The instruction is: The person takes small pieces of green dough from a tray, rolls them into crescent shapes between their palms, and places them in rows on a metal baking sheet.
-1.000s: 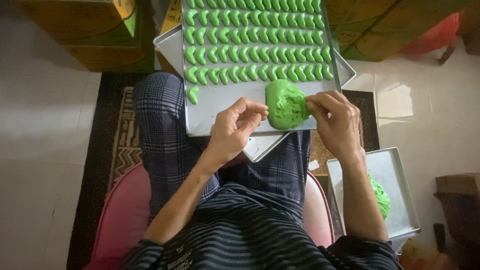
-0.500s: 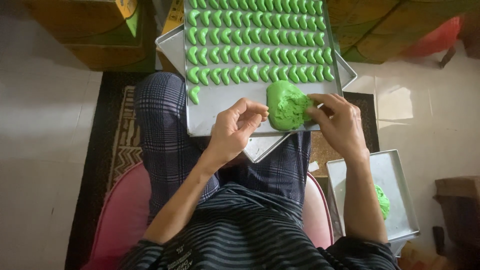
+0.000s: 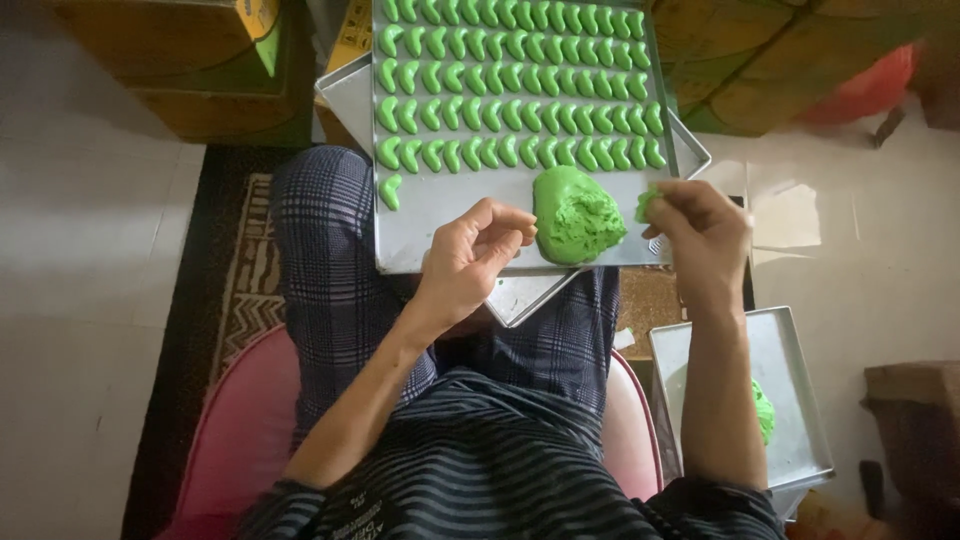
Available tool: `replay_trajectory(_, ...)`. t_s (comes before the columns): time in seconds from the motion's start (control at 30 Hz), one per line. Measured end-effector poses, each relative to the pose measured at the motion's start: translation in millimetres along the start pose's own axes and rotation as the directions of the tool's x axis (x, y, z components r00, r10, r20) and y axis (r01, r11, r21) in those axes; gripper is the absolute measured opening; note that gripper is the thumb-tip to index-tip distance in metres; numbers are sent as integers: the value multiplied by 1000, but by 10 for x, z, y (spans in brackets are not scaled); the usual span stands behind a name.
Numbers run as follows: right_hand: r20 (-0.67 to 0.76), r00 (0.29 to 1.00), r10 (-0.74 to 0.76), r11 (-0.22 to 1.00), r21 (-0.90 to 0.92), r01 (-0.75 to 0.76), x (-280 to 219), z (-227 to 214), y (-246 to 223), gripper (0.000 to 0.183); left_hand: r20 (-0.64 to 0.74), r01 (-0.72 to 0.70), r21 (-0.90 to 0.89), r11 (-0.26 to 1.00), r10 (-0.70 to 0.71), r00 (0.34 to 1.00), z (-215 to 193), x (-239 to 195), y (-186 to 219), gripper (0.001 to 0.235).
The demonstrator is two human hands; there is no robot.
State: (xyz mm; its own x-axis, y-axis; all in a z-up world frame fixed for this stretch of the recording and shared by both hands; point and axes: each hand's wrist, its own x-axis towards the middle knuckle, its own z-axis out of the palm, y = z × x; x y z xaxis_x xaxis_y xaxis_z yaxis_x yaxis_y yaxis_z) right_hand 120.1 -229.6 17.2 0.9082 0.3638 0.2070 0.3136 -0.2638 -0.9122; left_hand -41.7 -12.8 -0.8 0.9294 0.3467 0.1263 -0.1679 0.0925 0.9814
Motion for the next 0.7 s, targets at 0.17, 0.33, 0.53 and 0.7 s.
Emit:
replay_trajectory(0.17, 78, 993, -85, 965, 256, 62, 30, 154, 17, 21, 53, -25, -60, 998, 28, 998, 53, 79, -125, 22)
replay_trajectory(0.33, 174, 969, -174, 890, 449, 79, -107, 518, -382, 49, 40, -77, -272, 959, 91, 995, 144, 103, -82, 40)
replay_trajectory(0.53, 101, 937, -335, 920, 249, 302, -145, 762, -565, 34, 2, -18, -346, 938, 20, 1000, 140, 109, -119, 40)
replay_trajectory(0.7, 147, 637, -757, 616, -165, 770, -78, 796, -459, 13, -47, 51, -454, 890, -81, 996, 104, 72, 39, 37)
